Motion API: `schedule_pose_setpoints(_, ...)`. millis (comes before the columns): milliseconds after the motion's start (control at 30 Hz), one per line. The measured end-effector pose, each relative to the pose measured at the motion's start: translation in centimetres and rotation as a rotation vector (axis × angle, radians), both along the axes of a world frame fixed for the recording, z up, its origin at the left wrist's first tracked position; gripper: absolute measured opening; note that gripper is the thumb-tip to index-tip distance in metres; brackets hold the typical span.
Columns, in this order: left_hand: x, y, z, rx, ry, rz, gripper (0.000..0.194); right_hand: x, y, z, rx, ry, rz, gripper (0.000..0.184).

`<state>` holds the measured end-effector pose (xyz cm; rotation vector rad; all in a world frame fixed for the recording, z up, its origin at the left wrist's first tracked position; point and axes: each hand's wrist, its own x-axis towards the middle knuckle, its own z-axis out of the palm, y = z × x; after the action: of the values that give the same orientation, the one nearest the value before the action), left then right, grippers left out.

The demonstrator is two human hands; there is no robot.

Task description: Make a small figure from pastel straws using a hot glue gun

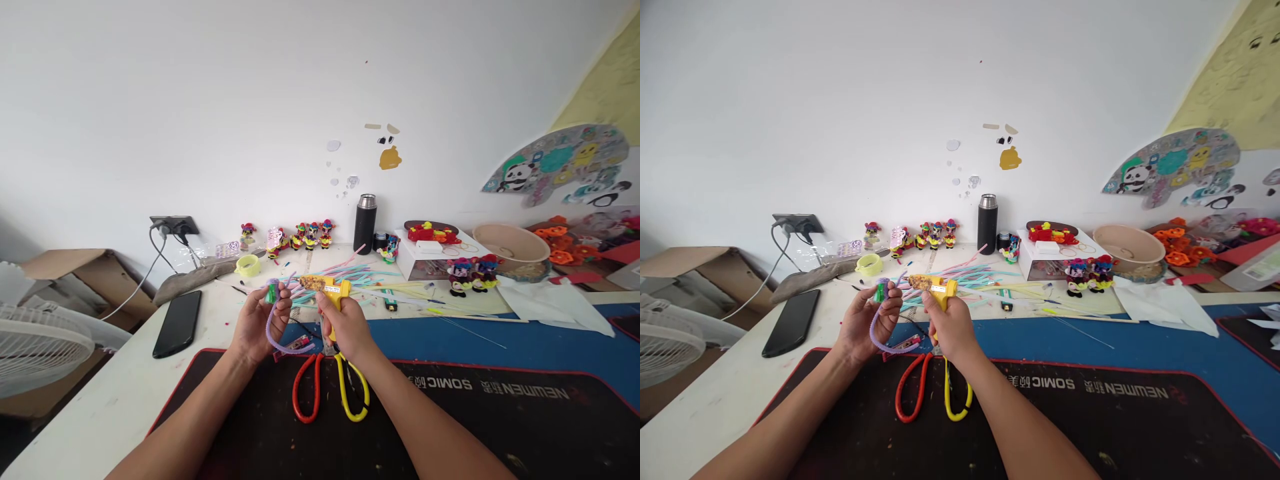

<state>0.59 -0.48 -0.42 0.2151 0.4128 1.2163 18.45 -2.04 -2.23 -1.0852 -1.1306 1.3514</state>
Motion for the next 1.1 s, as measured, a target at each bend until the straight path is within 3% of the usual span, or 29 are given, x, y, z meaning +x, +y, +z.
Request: schedule_pose_setpoints(1100, -0.02, -0.09, 0.09, -0.018, -0.012, 0.007, 0.016, 0.26, -0.14, 0.63, -0.023, -0.007, -0.034, 0.056)
